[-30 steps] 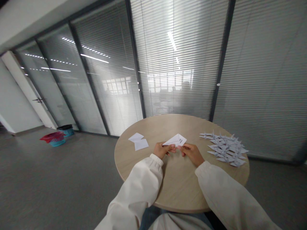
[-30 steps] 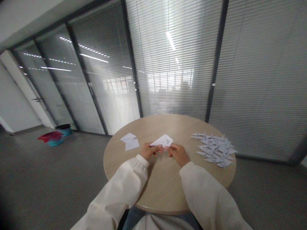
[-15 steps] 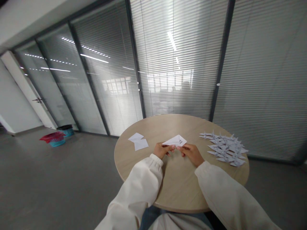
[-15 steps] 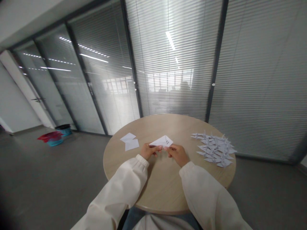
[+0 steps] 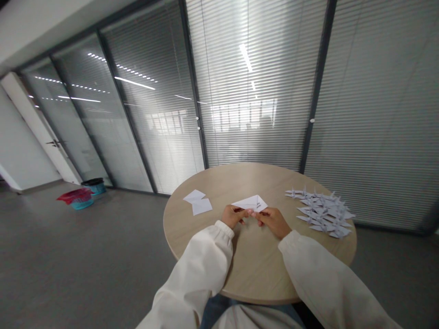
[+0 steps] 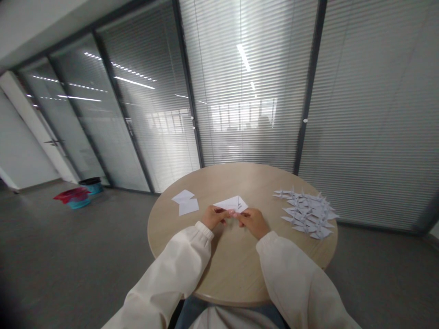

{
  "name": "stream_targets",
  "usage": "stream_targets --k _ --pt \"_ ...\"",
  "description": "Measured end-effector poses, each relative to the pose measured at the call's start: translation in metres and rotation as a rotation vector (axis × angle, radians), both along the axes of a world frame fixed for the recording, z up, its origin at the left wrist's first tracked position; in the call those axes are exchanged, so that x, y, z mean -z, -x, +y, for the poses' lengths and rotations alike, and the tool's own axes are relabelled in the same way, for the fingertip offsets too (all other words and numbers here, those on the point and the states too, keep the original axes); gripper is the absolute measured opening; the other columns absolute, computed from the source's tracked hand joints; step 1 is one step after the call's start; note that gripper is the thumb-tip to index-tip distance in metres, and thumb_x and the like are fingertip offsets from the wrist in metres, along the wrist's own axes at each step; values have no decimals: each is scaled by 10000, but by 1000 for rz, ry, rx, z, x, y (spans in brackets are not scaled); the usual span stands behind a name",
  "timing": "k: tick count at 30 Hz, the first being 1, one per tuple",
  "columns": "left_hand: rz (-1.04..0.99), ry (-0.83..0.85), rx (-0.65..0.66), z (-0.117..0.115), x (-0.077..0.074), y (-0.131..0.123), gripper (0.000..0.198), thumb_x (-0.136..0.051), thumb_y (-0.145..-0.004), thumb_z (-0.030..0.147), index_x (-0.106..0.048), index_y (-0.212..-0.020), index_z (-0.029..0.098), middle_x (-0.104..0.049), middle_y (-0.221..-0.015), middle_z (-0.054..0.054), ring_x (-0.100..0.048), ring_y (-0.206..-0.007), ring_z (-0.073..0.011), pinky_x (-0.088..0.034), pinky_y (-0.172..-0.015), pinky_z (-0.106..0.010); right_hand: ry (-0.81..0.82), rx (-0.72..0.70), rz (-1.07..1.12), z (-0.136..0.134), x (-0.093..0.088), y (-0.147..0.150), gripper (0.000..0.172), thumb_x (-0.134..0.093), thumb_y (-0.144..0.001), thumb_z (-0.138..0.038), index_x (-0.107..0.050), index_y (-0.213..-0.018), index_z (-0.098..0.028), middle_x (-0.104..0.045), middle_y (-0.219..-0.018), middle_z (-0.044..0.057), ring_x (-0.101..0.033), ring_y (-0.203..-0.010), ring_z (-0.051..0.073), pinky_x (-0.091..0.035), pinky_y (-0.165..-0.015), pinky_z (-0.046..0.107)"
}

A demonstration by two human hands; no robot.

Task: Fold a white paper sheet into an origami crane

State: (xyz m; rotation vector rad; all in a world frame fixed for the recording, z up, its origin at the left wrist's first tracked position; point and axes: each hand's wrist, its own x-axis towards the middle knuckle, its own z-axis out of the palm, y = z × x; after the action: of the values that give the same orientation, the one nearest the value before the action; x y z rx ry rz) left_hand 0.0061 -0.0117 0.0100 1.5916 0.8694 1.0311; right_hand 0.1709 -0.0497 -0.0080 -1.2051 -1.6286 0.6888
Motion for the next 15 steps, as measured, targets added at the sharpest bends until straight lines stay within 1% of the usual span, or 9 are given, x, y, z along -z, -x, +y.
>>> stream_targets --k 4,7,11,15 --pt "4 -30 -24 1 1 0 415 -737 -532 455 -697 -687 73 -637 -602 -55 -528 -484 -102 -434 -398 -194 2 -15 -5 -1 -1 0 387 -556 -732 -463 -590 -507 -150 -584 -491 17 -512 -478 118 -379 -502 217" --pt "9 -43 -14 1 2 0 420 -725 -542 468 -697 -686 75 -630 -588 -45 -503 -456 -90 -426 -398 -198 -3 -28 -23 -1 -2 -1 392 -553 -736 -457 -581 -488 -154 -569 -473 7 -500 -470 113 -370 -502 217" --pt "10 -36 -15 1 1 0 444 -717 -537 491 -688 -676 70 -615 -562 -41 -498 -456 -93 -423 -393 -201 -16 -34 -58 -1 -2 -2 405 -547 -740 -464 -589 -481 -156 -570 -466 5 -498 -461 111 -364 -503 220" --pt "15 -11 -22 -1 -1 -1 430 -729 -510 498 -657 -595 83 -576 -506 -17 -475 -428 -80 -420 -383 -193 -30 -48 -65 -1 -2 -2 403 -535 -751 -460 -601 -491 -159 -591 -486 15 -523 -484 120 -379 -513 220"
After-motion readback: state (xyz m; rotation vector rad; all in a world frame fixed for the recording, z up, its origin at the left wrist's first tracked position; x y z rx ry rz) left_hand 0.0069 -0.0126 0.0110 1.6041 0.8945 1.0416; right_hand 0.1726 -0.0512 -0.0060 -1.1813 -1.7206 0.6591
